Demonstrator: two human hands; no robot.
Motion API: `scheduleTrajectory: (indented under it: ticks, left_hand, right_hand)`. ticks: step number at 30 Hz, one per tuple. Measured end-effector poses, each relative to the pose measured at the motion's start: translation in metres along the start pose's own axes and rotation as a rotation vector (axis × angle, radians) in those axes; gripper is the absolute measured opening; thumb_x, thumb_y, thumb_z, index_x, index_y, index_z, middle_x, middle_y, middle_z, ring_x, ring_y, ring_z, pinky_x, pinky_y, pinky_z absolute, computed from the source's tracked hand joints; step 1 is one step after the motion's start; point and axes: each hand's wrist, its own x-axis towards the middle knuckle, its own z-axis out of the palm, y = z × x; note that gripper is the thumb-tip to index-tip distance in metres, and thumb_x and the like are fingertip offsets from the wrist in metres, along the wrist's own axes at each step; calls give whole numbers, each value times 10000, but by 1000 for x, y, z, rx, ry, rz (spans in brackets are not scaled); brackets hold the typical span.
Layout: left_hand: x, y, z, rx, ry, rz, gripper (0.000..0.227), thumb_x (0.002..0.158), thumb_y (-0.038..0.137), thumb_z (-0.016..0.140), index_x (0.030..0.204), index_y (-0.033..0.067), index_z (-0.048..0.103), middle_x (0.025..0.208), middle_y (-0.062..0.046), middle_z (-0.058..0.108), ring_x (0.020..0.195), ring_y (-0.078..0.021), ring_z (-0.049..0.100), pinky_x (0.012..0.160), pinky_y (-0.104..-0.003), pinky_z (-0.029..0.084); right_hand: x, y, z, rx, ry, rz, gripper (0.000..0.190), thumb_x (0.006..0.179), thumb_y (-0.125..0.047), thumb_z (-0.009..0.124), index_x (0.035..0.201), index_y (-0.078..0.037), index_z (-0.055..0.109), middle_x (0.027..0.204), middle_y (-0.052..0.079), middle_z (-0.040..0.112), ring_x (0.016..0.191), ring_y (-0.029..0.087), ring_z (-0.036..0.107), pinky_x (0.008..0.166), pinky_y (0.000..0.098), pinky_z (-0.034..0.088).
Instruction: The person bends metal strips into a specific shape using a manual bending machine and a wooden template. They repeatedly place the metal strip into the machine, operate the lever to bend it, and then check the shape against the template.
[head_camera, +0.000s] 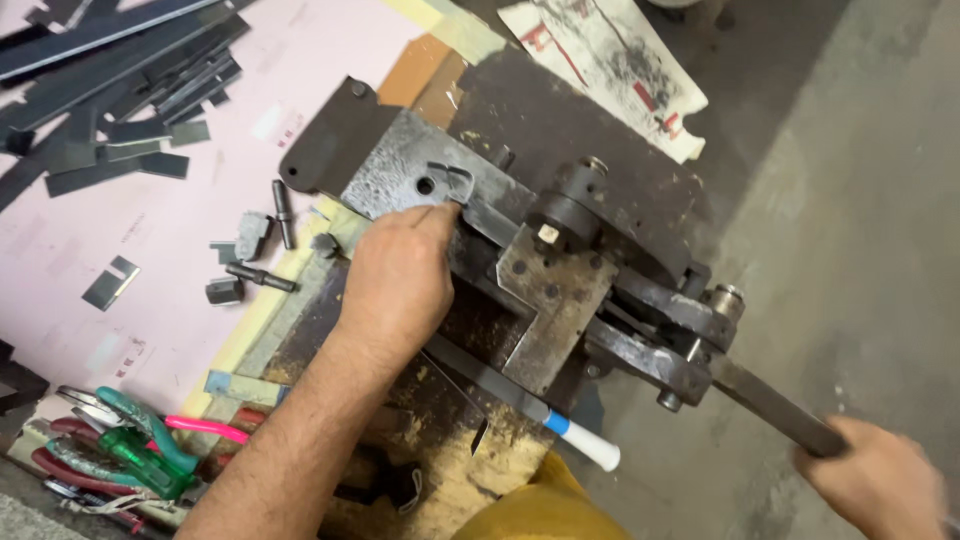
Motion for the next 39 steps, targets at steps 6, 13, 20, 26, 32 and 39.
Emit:
scheduleTrajectory:
  ticks: [6,13,20,26,32,39]
  left_hand:
    - [10,0,-1,19,-6,-25,341,801,-34,580,1121,-27,699,919,-206,701,898,-400,659,822,-489,519]
    - [10,-1,5,9,65,10,346,780,-24,581,1105,-37,699,895,-202,698,880,-403,655,808,-499,514]
    - [16,-1,10,5,74,-14,282,806,-28,573,1054,-31,706,850,-206,686,860,-405,652,789,-502,513]
    - [22,7,8,-51,116,-4,189,815,-7,576,959,-21,698,820,-211,676,834,-421,645,772,-520,504]
    - [14,5,18,-20,73,-16,52,816,-1,578,795,-4,625,793,-225,650,820,-443,626,763,-544,494]
    - [16,-4,16,-17,58,-28,73,846,1,597,781,2,631,775,-211,655,805,-429,647,758,-540,503]
  right_hand:
    - [25,5,2,76,-32,-31,368,719,-434,798,1071,-328,816,964,49,831,1027,290,782,953,413,611]
    - [31,14,6,-68,-177,-51,317,724,-451,822,998,-294,797,918,8,756,951,165,771,974,320,607]
    - [52,21,14,35,-173,-47,353,716,-425,828,1047,-303,823,953,-5,798,1011,168,767,972,332,611]
    - [46,31,24,17,-164,6,350,727,-411,829,1060,-308,796,978,20,792,1036,201,757,984,348,600]
    - [35,43,33,2,-148,-6,309,738,-389,821,1027,-288,780,950,30,760,986,207,748,962,365,597]
    - [40,28,23,0,-174,29,427,711,-375,860,1128,-306,801,1010,42,817,1069,231,759,998,384,599]
